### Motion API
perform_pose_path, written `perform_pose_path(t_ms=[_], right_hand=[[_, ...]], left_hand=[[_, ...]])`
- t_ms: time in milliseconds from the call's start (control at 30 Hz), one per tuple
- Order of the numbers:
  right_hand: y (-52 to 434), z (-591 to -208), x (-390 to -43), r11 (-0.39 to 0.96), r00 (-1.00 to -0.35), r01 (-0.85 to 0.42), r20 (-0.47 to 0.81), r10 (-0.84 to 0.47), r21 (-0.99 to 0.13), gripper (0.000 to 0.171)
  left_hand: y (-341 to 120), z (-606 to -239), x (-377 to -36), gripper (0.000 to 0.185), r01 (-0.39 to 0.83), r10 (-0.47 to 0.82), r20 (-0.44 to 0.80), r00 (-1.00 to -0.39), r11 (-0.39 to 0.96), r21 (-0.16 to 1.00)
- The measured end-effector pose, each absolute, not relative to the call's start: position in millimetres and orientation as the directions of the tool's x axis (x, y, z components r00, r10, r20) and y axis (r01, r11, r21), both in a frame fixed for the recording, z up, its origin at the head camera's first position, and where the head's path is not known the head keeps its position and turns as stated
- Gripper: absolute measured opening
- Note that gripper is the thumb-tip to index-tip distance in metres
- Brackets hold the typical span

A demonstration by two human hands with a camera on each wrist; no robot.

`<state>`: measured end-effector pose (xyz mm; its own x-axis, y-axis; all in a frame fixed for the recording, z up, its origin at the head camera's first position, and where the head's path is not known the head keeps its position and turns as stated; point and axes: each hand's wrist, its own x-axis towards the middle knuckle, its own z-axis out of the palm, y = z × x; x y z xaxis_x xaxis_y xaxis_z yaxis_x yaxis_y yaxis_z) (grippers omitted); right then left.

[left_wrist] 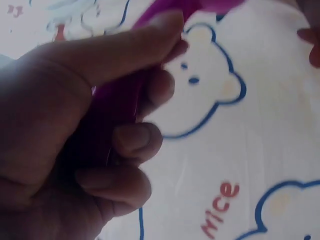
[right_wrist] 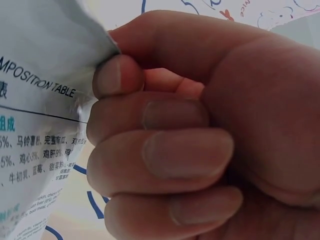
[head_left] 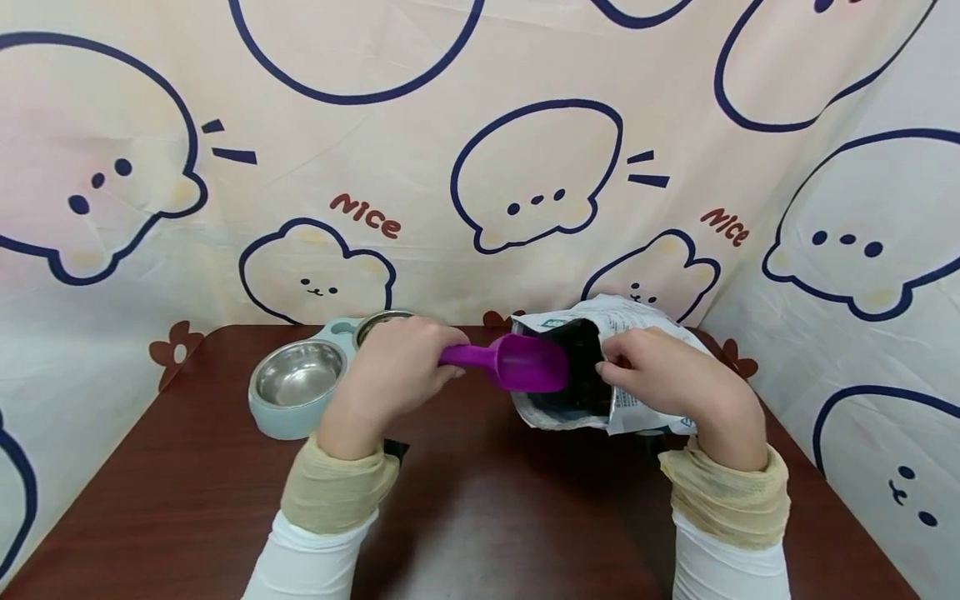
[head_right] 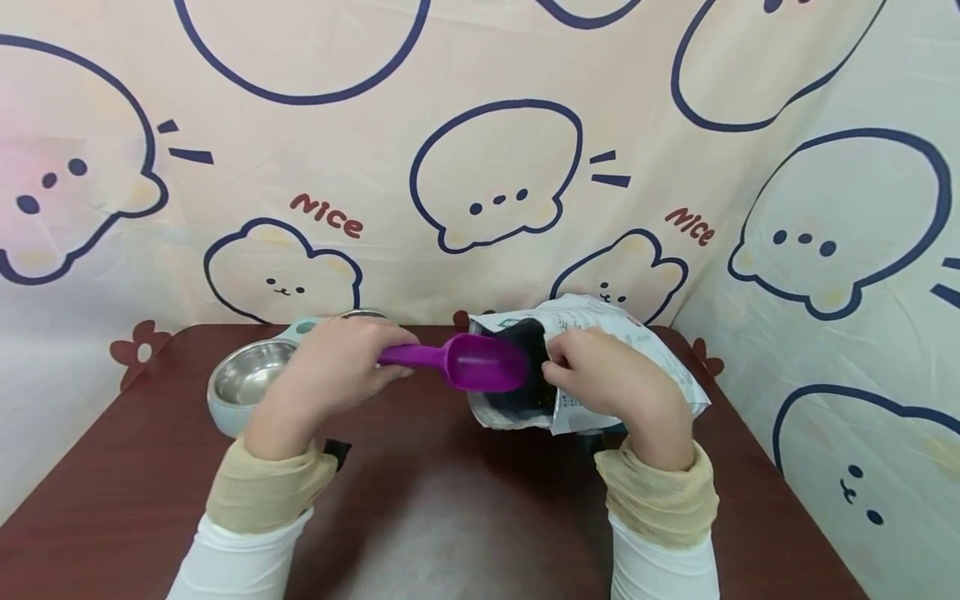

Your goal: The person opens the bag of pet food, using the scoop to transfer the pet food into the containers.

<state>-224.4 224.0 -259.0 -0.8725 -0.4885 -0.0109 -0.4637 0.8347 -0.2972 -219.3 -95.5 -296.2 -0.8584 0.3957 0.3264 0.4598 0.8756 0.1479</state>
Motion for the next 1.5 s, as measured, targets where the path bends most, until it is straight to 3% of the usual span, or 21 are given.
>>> perform_pose_path(t_ms=[333, 567, 967, 1233, 1500], right_hand=[[225, -260, -223, 0.836, -0.873, -0.46, -0.019, -0.487, -0.3, 0.023], [224, -259, -223, 0.835, -0.872, -0.462, -0.019, -0.489, -0.299, 0.021], [223, -258, -224, 0.836, -0.87, -0.462, -0.032, -0.492, -0.295, 0.017], [221, -258, -224, 0.836, -0.868, -0.469, -0.026, -0.496, -0.285, 0.02], [220, -258, -223, 0.837, -0.869, -0.468, -0.027, -0.494, -0.283, 0.02]], left_hand=[[-54, -310, -212, 0.013, 0.423, 0.397, 0.429, -0.811, 0.905, -0.037], [-34, -324, -213, 0.012, 0.42, 0.447, 0.533, -0.718, 0.889, -0.18], [-11, -352, -223, 0.015, 0.391, 0.513, 0.564, -0.647, 0.858, -0.332], [-7, -358, -227, 0.017, 0.423, 0.529, 0.553, -0.644, 0.848, -0.319], [-7, -368, -235, 0.011, 0.485, 0.521, 0.521, -0.676, 0.847, -0.218]])
